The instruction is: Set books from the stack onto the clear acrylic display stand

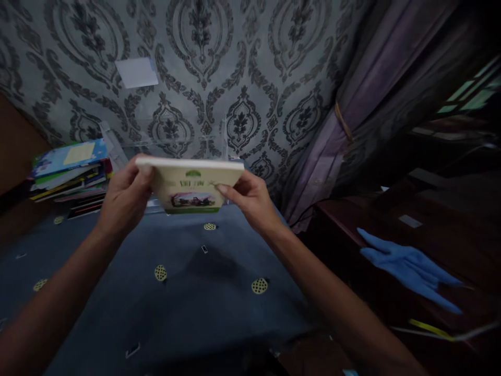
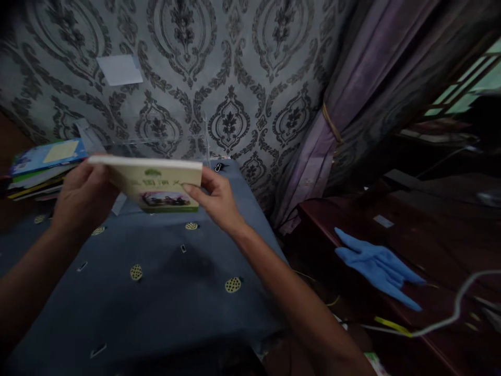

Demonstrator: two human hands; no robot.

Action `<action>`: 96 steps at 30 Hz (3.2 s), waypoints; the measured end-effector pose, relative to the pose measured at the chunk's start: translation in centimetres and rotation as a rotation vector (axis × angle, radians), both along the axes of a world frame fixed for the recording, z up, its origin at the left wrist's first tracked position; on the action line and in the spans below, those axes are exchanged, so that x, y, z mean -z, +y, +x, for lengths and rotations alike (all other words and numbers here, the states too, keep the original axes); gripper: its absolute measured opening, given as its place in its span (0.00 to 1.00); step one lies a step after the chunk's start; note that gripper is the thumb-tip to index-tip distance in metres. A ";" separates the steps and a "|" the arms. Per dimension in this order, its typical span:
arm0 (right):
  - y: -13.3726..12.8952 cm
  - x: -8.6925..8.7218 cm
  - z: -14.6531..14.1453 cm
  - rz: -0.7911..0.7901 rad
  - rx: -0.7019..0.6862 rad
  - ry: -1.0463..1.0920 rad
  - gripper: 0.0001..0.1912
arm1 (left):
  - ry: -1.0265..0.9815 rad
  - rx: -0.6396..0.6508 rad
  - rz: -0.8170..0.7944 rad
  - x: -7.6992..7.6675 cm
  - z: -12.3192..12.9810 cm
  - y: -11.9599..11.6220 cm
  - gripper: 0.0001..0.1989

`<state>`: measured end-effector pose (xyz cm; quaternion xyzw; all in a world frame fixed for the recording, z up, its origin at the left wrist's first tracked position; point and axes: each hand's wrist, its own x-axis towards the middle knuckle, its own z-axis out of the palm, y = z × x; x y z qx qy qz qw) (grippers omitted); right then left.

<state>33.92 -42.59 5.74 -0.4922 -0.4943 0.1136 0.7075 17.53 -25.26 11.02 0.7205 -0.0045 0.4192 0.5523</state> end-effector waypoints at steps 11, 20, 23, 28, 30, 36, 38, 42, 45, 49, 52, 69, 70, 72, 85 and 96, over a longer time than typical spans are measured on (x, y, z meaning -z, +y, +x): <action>-8.5 11.2 -6.3 -0.443 -0.252 -0.643 0.21 | 0.610 0.293 0.447 13.6 -10.0 -4.3 0.12; -5.1 10.4 -6.1 -0.740 -0.012 -0.580 0.25 | 0.635 -0.072 0.766 15.9 -3.7 3.5 0.19; -2.9 12.5 -6.1 -0.795 0.168 -0.551 0.29 | 0.614 -0.185 0.767 17.6 -2.2 4.9 0.18; -0.5 14.1 -3.5 -0.724 0.147 -0.560 0.29 | 0.511 -0.286 0.788 18.3 -2.3 4.5 0.16; 0.0 14.1 -2.3 -0.700 0.111 -0.577 0.28 | 0.520 -0.295 0.798 18.1 -2.4 4.3 0.15; 2.2 12.4 -3.6 -0.761 0.273 -0.744 0.23 | 0.556 -0.309 0.720 18.0 -2.5 4.6 0.17; 3.7 11.4 -5.5 -0.764 0.250 -0.827 0.22 | 0.540 -0.317 0.629 18.5 -2.5 4.9 0.21; 7.4 10.0 -8.8 -0.739 0.027 -0.931 0.19 | 0.507 -0.312 0.471 19.4 -2.6 5.7 0.31; 9.4 10.0 -9.5 -0.731 -0.011 -0.932 0.19 | 0.507 -0.294 0.430 19.6 -2.7 6.2 0.32; 9.6 10.7 -8.6 -0.731 -0.035 -0.888 0.20 | 0.533 -0.289 0.488 19.0 -2.9 6.1 0.32; 8.5 11.2 -7.1 -0.759 0.007 -0.827 0.22 | 0.553 -0.310 0.550 18.3 -3.0 5.8 0.31; 3.3 12.6 0.9 -0.591 0.005 -0.210 0.28 | 0.683 -0.170 0.951 17.7 -3.2 4.9 0.27; 3.3 12.4 1.1 -0.578 -0.009 -0.170 0.29 | 0.701 -0.129 0.974 17.6 -3.0 5.0 0.28; 3.3 12.2 1.3 -0.566 -0.017 -0.124 0.30 | 0.731 -0.047 1.017 17.3 -2.5 5.0 0.30; 3.6 12.7 1.8 -0.523 -0.047 -0.060 0.25 | 0.687 0.276 1.148 16.1 2.7 2.8 0.33; 3.9 13.2 1.8 -0.467 -0.085 -0.062 0.25 | 0.663 0.388 1.143 15.3 1.2 -0.2 0.29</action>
